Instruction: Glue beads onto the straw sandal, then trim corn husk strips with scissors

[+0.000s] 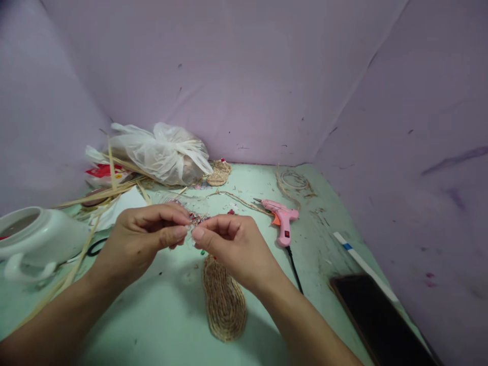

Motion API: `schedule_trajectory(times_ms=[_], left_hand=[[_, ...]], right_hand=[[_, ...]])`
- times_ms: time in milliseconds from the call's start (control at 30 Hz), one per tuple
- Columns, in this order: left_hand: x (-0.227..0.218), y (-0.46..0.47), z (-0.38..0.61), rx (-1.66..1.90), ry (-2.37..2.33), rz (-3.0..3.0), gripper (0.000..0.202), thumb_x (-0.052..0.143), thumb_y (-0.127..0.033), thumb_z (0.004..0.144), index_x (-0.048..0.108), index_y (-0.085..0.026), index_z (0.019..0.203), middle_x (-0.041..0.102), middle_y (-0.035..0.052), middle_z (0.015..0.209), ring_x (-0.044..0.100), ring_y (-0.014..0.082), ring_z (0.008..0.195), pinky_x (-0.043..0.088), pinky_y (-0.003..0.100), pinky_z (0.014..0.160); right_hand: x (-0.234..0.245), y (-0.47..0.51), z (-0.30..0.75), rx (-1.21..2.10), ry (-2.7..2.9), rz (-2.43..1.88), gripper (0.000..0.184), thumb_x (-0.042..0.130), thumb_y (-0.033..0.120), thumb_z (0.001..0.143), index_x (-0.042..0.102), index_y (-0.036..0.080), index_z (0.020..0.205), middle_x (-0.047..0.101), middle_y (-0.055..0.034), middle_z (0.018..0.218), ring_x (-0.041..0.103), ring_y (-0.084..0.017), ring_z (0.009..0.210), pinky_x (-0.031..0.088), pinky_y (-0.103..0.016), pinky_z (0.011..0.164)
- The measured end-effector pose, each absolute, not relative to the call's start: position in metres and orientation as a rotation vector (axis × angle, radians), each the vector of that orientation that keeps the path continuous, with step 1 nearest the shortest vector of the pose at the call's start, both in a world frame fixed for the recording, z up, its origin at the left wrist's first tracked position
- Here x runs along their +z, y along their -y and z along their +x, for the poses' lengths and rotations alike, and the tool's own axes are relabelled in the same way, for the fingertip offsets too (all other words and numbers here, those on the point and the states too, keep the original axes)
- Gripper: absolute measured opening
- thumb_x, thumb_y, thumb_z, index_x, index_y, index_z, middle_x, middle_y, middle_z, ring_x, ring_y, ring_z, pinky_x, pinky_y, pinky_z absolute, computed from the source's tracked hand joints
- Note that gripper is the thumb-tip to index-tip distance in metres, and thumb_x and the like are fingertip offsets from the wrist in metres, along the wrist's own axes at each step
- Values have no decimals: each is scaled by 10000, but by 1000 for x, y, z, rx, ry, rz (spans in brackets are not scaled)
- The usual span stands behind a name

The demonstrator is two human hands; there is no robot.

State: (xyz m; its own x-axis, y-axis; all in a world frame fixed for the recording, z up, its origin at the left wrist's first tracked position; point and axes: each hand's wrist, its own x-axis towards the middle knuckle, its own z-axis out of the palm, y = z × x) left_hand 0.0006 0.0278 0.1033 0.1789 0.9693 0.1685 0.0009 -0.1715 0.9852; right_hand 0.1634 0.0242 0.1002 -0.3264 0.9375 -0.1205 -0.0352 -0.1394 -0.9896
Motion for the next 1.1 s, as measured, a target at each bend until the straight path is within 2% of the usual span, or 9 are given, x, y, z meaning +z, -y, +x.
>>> schedule_trajectory(times_ms=[233,400,500,600,733,833,900,1000,1100], left_hand=[[107,-24,3,1238,-1006,1603,86,664,-116,668,693,-185,625,616,-3,614,549,111,602,426,204,514],[106,-22,4,1202,-1003,1586,111,646,-74,665,693,-169,633,618,-7,613,535,87,555,419,186,495],[103,-22,5,1171,-994,1427,98,642,-76,661,689,-156,631,607,-12,594,517,67,496,413,177,478],[97,-27,7,1045,-900,1061,27,652,-155,679,672,-143,667,580,-13,514,494,61,441,390,164,437],[88,-36,7,974,-863,674,75,684,-158,659,627,-111,668,556,-21,535,467,31,418,329,123,385],[84,-39,7,983,-859,570,63,667,-119,665,611,-103,692,545,-24,589,460,21,416,313,116,367],[83,-39,7,978,-850,521,40,639,-99,681,605,-104,702,545,-18,601,470,28,426,327,117,370],[83,-39,7,981,-843,489,32,590,-67,709,598,-94,694,562,5,615,503,44,459,387,125,413],[85,-39,9,1008,-832,512,73,550,-47,736,593,-87,691,579,25,619,528,63,479,433,146,443]], right_hand=[[99,-22,157,1576,1283,-1067,104,632,260,649,611,182,583,492,46,501,364,-64,456,266,-219,445],[100,-18,153,1536,1272,-1123,86,591,242,614,601,175,560,457,42,496,349,-74,465,257,-225,449],[101,-17,150,1492,1331,-1147,90,546,211,610,577,178,533,461,36,498,356,-79,470,264,-229,455],[100,-21,152,1458,1330,-1127,88,508,216,600,549,183,530,407,49,457,326,-80,445,250,-227,437],[95,-35,167,1172,1306,-1228,181,417,239,658,397,203,482,349,50,436,313,-92,436,242,-233,423],[95,-44,181,902,1359,-1419,317,435,299,732,304,208,458,305,54,440,286,-86,437,221,-233,420],[96,-45,185,899,1413,-1453,319,508,356,732,398,194,479,355,54,461,317,-81,445,250,-224,430],[96,-39,179,1114,1547,-1380,225,601,380,697,566,175,611,504,30,535,428,-88,481,338,-214,457],[92,-28,164,1222,1657,-1315,182,659,349,668,633,177,721,611,4,627,497,-98,509,389,-211,460]])
